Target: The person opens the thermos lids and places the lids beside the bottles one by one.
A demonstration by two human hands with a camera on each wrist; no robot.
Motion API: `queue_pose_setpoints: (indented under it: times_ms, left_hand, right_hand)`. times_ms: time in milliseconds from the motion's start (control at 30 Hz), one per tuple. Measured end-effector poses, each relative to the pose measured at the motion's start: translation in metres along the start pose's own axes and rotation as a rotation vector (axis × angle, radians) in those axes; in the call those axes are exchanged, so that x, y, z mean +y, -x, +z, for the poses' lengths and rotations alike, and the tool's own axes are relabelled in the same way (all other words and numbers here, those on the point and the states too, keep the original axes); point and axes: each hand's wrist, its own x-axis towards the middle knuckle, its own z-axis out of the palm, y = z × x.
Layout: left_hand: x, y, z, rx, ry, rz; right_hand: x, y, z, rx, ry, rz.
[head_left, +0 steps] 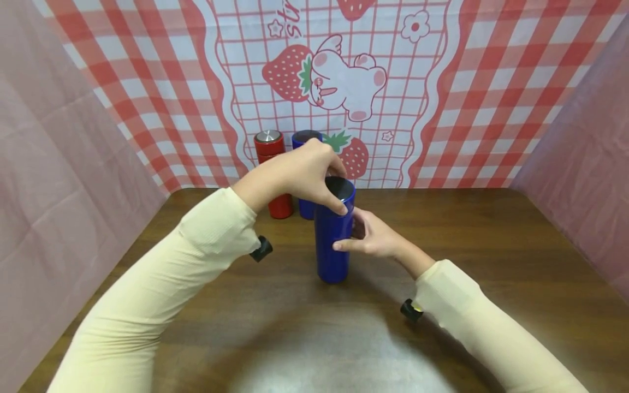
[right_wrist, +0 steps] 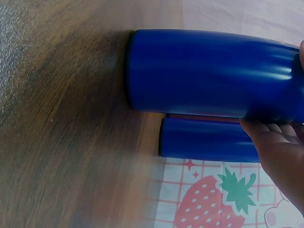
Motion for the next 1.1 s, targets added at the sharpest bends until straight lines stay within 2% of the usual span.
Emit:
queue_pose_setpoints:
  times_ms: [267,400,533,700,767,900,1100]
  left_hand:
    - [0.011,0.002,0.005,0.072,-0.052,-0.117]
    - [0.009,0.006,0.009,0.082,-0.049,-0.123]
    - [0.002,0.009,0.008,0.055,-0.013,-0.068]
    - [-0.007,0.011,0.002,-0.056,0.122,0.118]
    - [-0.010,0.010,-0.001,-0.100,0.149,0.166]
    - [-0.014,0.007,-0.004,-0.132,0.162,0.170]
    - [-0.016,0.005,-0.004,-0.139,0.183,0.154]
  right_hand:
    - [0.000,0.002,0.000,0.003,0.012,0.001]
    - [0.001,0.002,0.001,-0.003,0.010,0.000]
    - [0.001,0.001,0.001,0.001,0.004,0.007]
    - [0.001,0.001,-0.001,0.009,0.012,0.024]
    - [0.001,0.001,-0.002,0.010,0.016,0.031]
    - [0.000,0.000,-0.002,0.006,0.016,0.038]
    - [0.000,0.000,-0.001,-0.009,0.008,0.034]
